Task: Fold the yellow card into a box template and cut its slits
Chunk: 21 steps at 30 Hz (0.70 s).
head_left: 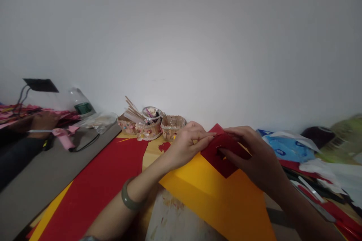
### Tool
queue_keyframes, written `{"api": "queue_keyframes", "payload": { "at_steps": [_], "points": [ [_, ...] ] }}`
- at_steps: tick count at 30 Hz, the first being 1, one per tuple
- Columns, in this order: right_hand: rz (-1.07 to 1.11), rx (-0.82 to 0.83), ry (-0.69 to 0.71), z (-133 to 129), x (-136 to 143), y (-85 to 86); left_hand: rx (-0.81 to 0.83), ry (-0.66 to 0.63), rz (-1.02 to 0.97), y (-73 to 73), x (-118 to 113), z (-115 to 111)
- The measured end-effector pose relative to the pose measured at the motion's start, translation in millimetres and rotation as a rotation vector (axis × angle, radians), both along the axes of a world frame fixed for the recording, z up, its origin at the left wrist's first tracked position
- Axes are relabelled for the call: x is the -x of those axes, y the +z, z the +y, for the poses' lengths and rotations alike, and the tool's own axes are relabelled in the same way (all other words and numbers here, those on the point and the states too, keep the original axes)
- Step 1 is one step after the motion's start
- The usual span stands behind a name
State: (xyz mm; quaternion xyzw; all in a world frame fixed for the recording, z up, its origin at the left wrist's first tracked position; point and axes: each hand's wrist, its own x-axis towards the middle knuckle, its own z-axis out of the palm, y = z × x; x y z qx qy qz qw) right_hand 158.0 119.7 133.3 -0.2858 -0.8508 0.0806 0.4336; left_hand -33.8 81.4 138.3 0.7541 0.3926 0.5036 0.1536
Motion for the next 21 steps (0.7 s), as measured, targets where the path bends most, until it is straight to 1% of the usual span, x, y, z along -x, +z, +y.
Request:
{"api": "queue_keyframes", "payload": {
  "at_steps": [6,10,13,15,17,19,21],
  "points": [
    [0.013,0.084,0.029,-0.8,0.0,2.0,-0.033,0.001,0.017,-0.6,2.0,0.8],
    [0.023,0.084,0.031,1.9,-1.3,2.2,-0.059,0.038,0.003,0.4,4.7,2.2],
    [0.047,0.118,0.051,3.6,-3.6,2.5,0.009,0.057,-0.062,3.9,7.5,2.1],
    [0.077,0.165,0.069,4.4,-4.8,3.0,0.067,0.053,-0.150,6.5,8.2,1.5],
    [0.104,0.257,0.117,5.1,-5.3,4.0,0.141,0.046,-0.295,8.0,7.6,1.1],
    [0.139,0.410,0.208,5.9,-5.0,5.3,0.222,0.060,-0.450,8.3,6.2,0.9],
    [0.188,0.568,0.287,6.7,-4.5,6.3,0.280,0.053,-0.544,7.9,4.8,0.5]
  ]
}}
